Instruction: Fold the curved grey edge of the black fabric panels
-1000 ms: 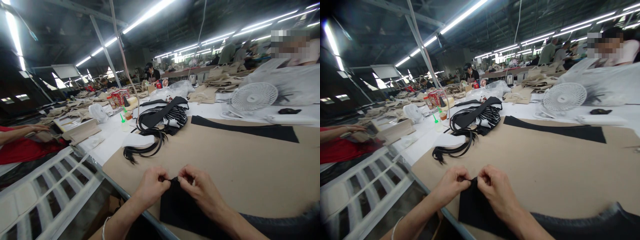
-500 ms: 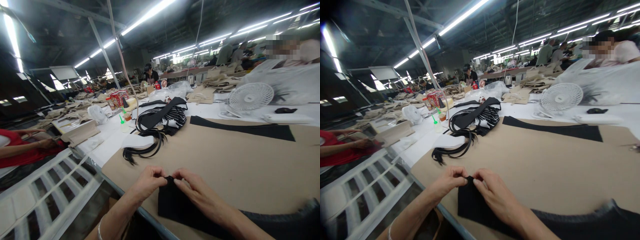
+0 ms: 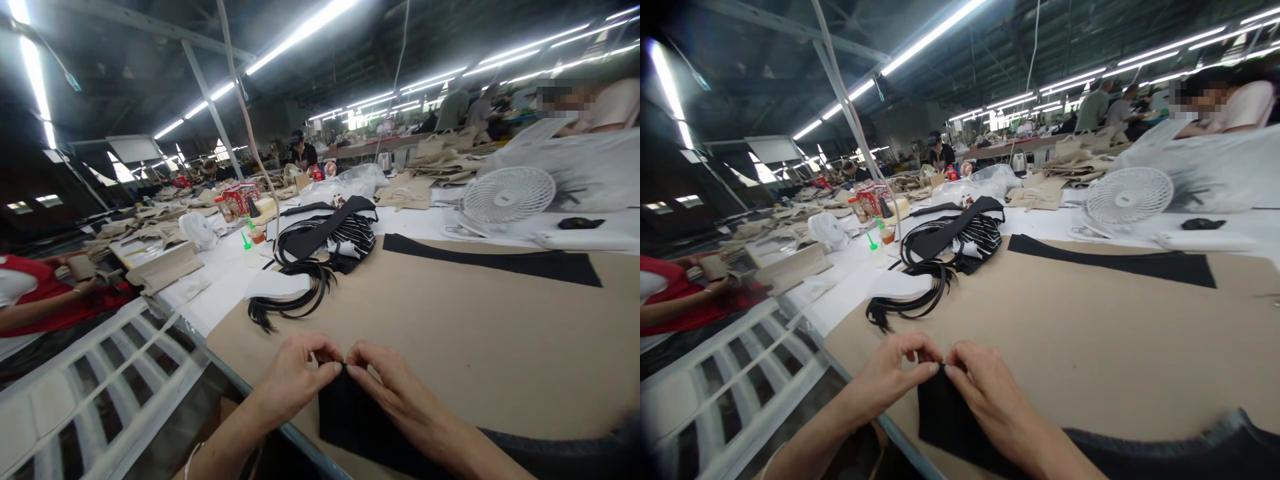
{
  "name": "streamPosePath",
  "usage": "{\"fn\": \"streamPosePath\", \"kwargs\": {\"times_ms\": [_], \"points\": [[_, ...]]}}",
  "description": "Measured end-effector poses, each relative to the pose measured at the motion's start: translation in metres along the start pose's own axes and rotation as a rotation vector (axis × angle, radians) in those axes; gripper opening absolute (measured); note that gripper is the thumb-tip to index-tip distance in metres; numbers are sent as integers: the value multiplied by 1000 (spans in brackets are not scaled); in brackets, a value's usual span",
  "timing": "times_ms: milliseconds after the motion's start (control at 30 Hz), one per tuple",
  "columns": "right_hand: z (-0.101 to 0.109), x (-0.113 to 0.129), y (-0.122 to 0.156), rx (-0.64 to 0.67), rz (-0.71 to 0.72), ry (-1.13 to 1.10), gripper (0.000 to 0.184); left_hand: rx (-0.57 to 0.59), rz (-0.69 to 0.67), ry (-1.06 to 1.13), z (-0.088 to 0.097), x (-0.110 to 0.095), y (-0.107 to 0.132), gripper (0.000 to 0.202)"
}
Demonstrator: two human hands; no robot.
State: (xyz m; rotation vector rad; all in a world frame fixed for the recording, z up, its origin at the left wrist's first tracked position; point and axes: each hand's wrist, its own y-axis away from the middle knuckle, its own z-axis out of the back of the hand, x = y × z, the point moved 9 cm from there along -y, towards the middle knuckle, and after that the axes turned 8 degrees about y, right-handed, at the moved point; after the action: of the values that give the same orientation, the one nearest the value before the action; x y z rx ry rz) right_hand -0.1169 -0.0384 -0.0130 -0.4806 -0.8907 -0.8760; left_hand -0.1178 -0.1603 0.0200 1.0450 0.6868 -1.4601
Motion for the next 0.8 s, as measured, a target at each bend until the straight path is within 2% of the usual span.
{"fn": "streamPosePath", "kwargs": {"times_ms": [300,600,800], "points": [[-4,0,3,10,-11,37,21,-37,-48,-69,0,-5,3,11],[1,9,3,-46,73,22,18,17,-76,-78,-6,-11,2,10],[2,12,4,-62,91,6,20,69,-92,-110,-6,-14,3,29]]}}
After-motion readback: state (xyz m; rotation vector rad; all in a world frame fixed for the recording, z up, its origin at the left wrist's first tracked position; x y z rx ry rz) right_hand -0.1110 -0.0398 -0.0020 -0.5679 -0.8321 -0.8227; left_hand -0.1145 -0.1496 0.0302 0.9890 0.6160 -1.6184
